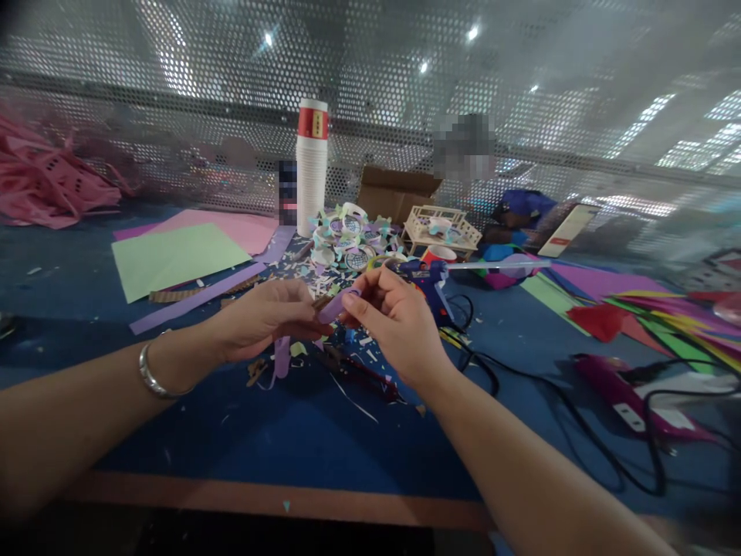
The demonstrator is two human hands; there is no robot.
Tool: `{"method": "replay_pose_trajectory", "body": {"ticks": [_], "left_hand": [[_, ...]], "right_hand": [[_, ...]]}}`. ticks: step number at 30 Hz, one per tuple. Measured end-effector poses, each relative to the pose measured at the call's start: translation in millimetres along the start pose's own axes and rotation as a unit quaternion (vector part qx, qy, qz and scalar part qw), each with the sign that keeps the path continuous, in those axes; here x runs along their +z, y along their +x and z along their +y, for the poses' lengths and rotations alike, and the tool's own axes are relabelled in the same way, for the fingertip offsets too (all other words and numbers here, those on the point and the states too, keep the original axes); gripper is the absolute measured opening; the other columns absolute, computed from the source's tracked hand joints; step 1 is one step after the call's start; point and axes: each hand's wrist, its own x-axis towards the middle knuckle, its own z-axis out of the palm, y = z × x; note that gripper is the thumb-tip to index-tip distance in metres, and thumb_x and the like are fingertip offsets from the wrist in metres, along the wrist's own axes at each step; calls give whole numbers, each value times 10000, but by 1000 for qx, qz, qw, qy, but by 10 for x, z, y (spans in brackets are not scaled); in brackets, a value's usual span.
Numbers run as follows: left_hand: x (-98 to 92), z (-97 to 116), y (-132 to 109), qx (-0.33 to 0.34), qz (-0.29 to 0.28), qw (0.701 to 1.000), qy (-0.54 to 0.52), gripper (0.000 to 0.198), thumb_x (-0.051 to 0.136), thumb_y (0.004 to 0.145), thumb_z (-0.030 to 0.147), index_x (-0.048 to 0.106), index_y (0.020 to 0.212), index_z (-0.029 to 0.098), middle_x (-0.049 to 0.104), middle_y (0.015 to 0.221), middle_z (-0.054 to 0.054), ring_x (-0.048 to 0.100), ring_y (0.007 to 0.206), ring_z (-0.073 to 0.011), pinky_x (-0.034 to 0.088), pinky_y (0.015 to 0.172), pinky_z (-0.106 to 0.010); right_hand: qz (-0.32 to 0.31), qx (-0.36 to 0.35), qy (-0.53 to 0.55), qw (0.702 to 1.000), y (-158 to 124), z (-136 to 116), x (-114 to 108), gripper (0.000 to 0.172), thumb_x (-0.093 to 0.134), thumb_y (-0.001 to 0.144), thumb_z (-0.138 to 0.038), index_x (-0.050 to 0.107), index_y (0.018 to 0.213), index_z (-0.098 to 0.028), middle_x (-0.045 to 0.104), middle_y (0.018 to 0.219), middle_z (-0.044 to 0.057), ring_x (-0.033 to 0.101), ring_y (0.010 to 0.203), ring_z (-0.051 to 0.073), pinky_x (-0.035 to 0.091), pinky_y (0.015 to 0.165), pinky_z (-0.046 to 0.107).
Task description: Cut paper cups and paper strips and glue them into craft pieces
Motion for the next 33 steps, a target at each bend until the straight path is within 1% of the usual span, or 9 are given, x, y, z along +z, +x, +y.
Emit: {"method": "replay_pose_trajectory", "body": {"ticks": [7, 13, 21, 23, 28, 33], "left_hand": [[2, -3, -1, -1, -16, 1000, -3, 238, 728, 725, 92, 503, 740, 166, 738, 728, -22, 754, 746, -179, 588, 742, -322], [20, -10, -5, 3, -30, 999, -9, 294, 748, 691, 51, 489, 770, 166, 732, 747, -13, 756, 749, -174, 583, 761, -317], [77, 6, -40, 30, -56, 997, 43, 311, 749, 652, 41, 511, 804, 171, 698, 779, 10, 727, 767, -157, 571, 791, -332], [83, 5, -44, 34, -56, 997, 49, 297, 759, 662, 68, 521, 808, 168, 693, 799, 6, 722, 782, -156, 569, 804, -333], [72, -5, -42, 31, -47, 994, 93, 251, 763, 757, 220, 527, 822, 164, 686, 778, -2, 732, 749, -156, 577, 713, -285], [60, -10, -47, 49, -44, 989, 129, 223, 758, 780, 259, 557, 808, 168, 697, 757, -13, 745, 752, -169, 590, 704, -279]], "right_hand": [[14, 9, 6, 1000, -8, 14, 8, 200, 725, 878, -329, 570, 880, -203, 674, 746, 1, 671, 664, 127, 574, 656, 273], [6, 19, 4, 1000, -6, 10, 3, 193, 686, 910, -341, 548, 894, -207, 695, 735, 9, 698, 652, 148, 594, 639, 291], [-16, 23, -1, 1000, -27, 3, 7, 200, 688, 911, -341, 541, 898, -207, 730, 787, 19, 701, 646, 141, 603, 631, 291], [-20, 23, -8, 1000, -29, -11, 12, 189, 679, 916, -333, 542, 889, -205, 727, 777, 18, 700, 641, 139, 603, 637, 292], [-21, 27, -10, 999, -24, -31, 20, 195, 687, 905, -323, 534, 895, -202, 708, 739, 6, 687, 623, 129, 581, 618, 272], [-24, 34, -21, 999, -27, -50, 25, 222, 691, 899, -352, 524, 908, -206, 702, 738, 6, 684, 619, 132, 573, 611, 278]]}}
